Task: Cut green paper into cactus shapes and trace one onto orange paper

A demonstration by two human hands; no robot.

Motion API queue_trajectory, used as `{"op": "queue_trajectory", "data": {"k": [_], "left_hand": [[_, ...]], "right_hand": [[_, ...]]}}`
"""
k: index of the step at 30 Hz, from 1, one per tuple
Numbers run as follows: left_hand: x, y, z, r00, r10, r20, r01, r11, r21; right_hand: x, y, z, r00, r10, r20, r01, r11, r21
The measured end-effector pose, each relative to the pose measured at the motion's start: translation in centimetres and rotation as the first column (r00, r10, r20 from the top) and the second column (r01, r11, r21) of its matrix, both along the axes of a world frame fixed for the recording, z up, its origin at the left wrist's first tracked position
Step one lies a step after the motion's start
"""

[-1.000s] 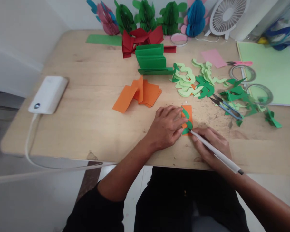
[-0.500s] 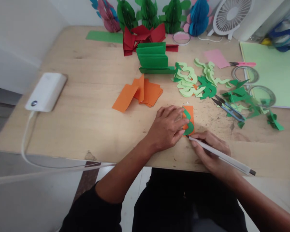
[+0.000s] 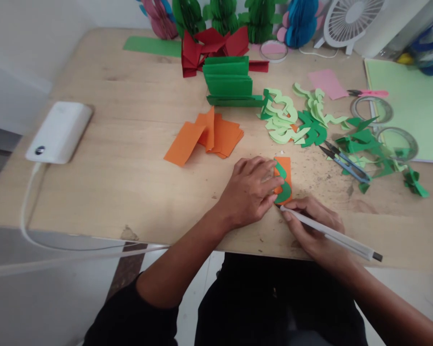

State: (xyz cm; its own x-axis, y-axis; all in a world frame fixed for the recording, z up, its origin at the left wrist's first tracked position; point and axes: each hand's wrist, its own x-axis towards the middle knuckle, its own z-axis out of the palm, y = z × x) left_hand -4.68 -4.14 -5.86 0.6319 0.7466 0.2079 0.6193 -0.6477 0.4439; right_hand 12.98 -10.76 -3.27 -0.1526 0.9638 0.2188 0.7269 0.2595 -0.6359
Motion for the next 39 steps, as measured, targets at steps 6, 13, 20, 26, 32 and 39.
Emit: {"op": "queue_trajectory", "data": {"k": [6,13,20,26,32,39], "left_hand": [[0.03,-0.03,-0.13,1.000,0.001,0.005,-0.001,1.000,0.008],[0.00,-0.06,-0.13,1.000,-0.001,-0.004,0.001,1.000,0.010],[0.05,-0.04,-0.12,1.000,0.002,0.008,-0.002,1.000,0.013],[0.04,-0.03,-0.19,1.000,0.002,0.017,-0.003,1.000,0.020],[0.04,-0.04,-0.18,1.000,0.001,0.009,-0.001,1.000,0.016],[0.02,-0.01,-0.14,1.000,-0.005,-0.005,0.005,1.000,0.008]], "right_hand": [[0.00,0.05,-0.10,1.000,0.008,0.002,-0.008,1.000,-0.010],[0.07,-0.05,-0.37,1.000,0.023,0.001,-0.023,1.000,0.009],[0.01,-0.11,-0.44,0.999,0.037,-0.018,-0.037,0.999,0.036],[0.03,-0.13,-0.59,0.999,0.030,-0.014,-0.029,0.998,0.055],[0.18,-0.23,-0.69,0.999,0.039,-0.018,-0.039,0.999,0.023],[0.12,-0.28,-0.49,0.999,0.028,-0.030,-0.027,0.999,0.037]]}}
